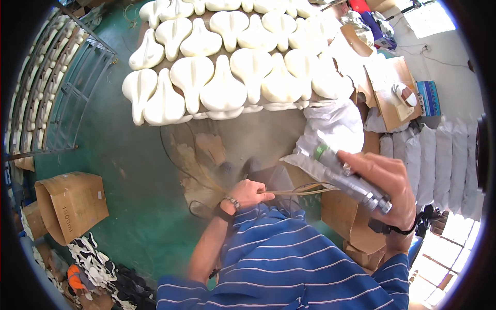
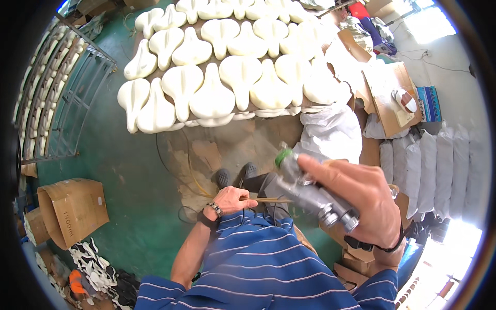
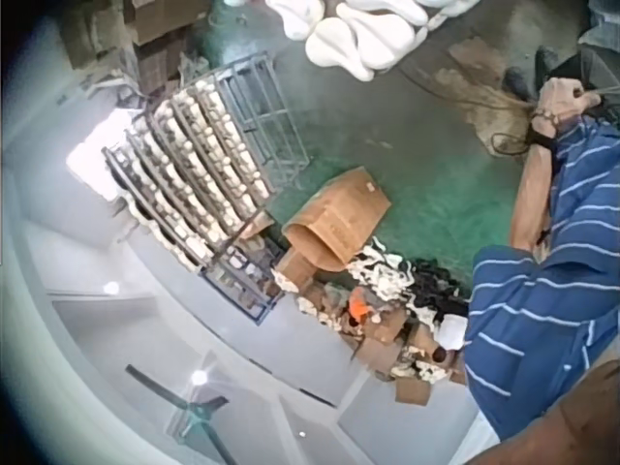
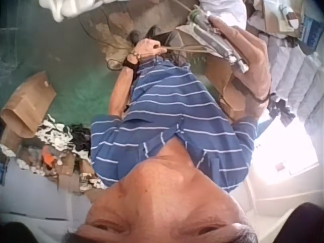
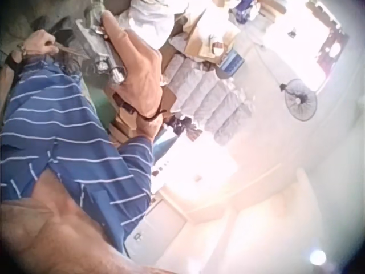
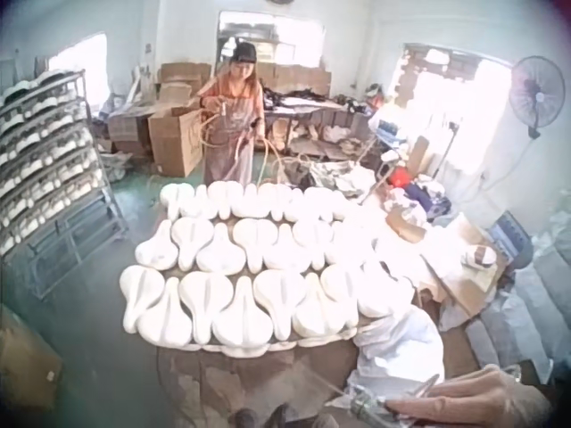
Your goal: The person repeatedly picks up trays of white foam parts, sprays them with a handheld spray gun, and places them onto a metal rack. The person also handles cardboard boxes and a plastic bag during the process.
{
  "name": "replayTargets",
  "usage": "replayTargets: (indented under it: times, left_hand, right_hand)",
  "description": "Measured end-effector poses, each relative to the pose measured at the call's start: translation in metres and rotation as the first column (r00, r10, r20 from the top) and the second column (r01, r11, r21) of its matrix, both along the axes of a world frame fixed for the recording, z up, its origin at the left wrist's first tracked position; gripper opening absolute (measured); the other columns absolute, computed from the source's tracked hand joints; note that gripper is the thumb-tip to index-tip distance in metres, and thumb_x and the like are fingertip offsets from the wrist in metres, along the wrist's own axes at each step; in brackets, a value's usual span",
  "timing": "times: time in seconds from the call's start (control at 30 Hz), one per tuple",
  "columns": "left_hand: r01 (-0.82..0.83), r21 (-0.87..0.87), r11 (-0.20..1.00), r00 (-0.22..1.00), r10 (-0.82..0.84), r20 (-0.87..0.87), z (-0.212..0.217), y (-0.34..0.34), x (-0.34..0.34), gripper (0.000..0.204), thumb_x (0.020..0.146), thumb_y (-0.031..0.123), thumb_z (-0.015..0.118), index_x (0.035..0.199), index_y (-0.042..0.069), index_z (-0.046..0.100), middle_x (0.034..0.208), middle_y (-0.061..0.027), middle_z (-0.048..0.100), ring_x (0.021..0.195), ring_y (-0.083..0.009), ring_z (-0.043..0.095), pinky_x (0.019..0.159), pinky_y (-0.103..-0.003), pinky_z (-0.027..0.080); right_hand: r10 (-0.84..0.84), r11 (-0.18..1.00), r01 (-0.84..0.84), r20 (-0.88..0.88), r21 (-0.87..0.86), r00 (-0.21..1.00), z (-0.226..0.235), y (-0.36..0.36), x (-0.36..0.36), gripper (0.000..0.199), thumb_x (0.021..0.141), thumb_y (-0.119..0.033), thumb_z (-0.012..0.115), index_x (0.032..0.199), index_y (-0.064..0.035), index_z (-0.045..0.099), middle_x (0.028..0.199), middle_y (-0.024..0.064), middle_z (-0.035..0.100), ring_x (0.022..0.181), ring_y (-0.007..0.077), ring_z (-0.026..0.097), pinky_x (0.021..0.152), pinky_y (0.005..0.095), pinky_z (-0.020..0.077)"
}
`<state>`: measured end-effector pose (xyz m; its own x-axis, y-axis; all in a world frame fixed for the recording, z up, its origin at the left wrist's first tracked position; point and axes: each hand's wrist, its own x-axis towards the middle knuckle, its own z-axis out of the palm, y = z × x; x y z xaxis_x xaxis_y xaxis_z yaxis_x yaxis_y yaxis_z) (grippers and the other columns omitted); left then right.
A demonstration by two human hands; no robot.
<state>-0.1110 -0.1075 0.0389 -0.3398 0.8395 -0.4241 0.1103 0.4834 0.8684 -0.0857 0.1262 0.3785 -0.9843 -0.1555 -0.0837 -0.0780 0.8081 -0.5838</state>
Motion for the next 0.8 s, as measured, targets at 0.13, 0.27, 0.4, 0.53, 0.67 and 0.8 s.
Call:
replayTargets:
  times: [0.13,0.27,0.4,0.53,0.67,0.8]
  left_hand:
    - [0.015,0.007,1.0,1.0,-0.015,-0.014,-0.002,-0.001,0.001,0.061,0.082,0.067,0.066,0.075,0.006,0.068,0.062,-0.0135,0.061,0.063,-0.0328,0.061,0.062,-0.042,0.047]
    - [-0.031,0.024,0.999,0.999,0.032,-0.012,0.002,0.005,-0.002,0.063,0.082,0.068,0.065,0.075,0.006,0.068,0.062,-0.0144,0.061,0.063,-0.0334,0.061,0.063,-0.042,0.047]
    - [-0.044,-0.021,0.999,0.999,0.044,0.01,-0.001,0.027,-0.007,0.062,0.082,0.068,0.066,0.076,0.006,0.069,0.063,-0.015,0.062,0.064,-0.0338,0.062,0.063,-0.042,0.047]
    - [-0.035,-0.015,0.999,0.999,0.035,0.0,0.002,0.06,-0.002,0.061,0.082,0.067,0.066,0.076,0.006,0.07,0.063,-0.0133,0.063,0.065,-0.0323,0.063,0.063,-0.041,0.048]
    - [-0.019,-0.022,1.0,1.0,0.019,-0.002,0.002,0.095,0.007,0.059,0.082,0.066,0.067,0.077,0.007,0.07,0.063,-0.0122,0.064,0.064,-0.0315,0.064,0.063,-0.041,0.048]
    - [0.01,-0.023,1.0,1.0,-0.011,-0.027,0.005,0.122,0.008,0.057,0.082,0.064,0.068,0.077,0.007,0.07,0.063,-0.011,0.064,0.064,-0.0307,0.063,0.063,-0.041,0.047]
  right_hand:
    - [-0.021,0.999,0.021,0.002,0.048,1.0,-0.003,-0.008,-0.001,0.061,0.074,-0.015,0.073,0.132,0.0006,0.061,0.089,0.0159,0.07,0.077,0.0315,0.071,0.067,0.0378,0.0548]
    - [0.068,0.997,-0.07,0.06,0.035,0.996,-0.002,-0.005,0.001,0.064,0.074,-0.016,0.076,0.134,-0.0019,0.061,0.084,0.0124,0.069,0.072,0.0282,0.069,0.062,0.0385,0.0531]
    - [0.052,0.998,-0.053,0.014,0.042,0.999,-0.002,0.018,0.0,0.065,0.072,-0.015,0.076,0.135,-0.0029,0.061,0.083,0.0115,0.068,0.07,0.0278,0.068,0.061,0.0377,0.0522]
    - [0.089,0.994,-0.093,0.061,0.052,0.994,-0.002,0.054,0.011,0.065,0.071,-0.016,0.076,0.133,-0.0027,0.062,0.08,0.0116,0.067,0.069,0.0271,0.067,0.061,0.038,0.0517]
    - [-0.112,0.992,0.115,-0.051,0.061,0.992,0.0,0.092,0.012,0.059,0.072,-0.011,0.072,0.128,0.0041,0.062,0.087,0.0193,0.068,0.076,0.0347,0.069,0.069,0.0363,0.0531]
    - [0.021,0.999,-0.024,0.069,0.047,0.997,-0.005,0.124,0.018,0.061,0.073,-0.012,0.074,0.13,0.0015,0.062,0.09,0.0173,0.069,0.076,0.0314,0.069,0.066,0.0388,0.0528]
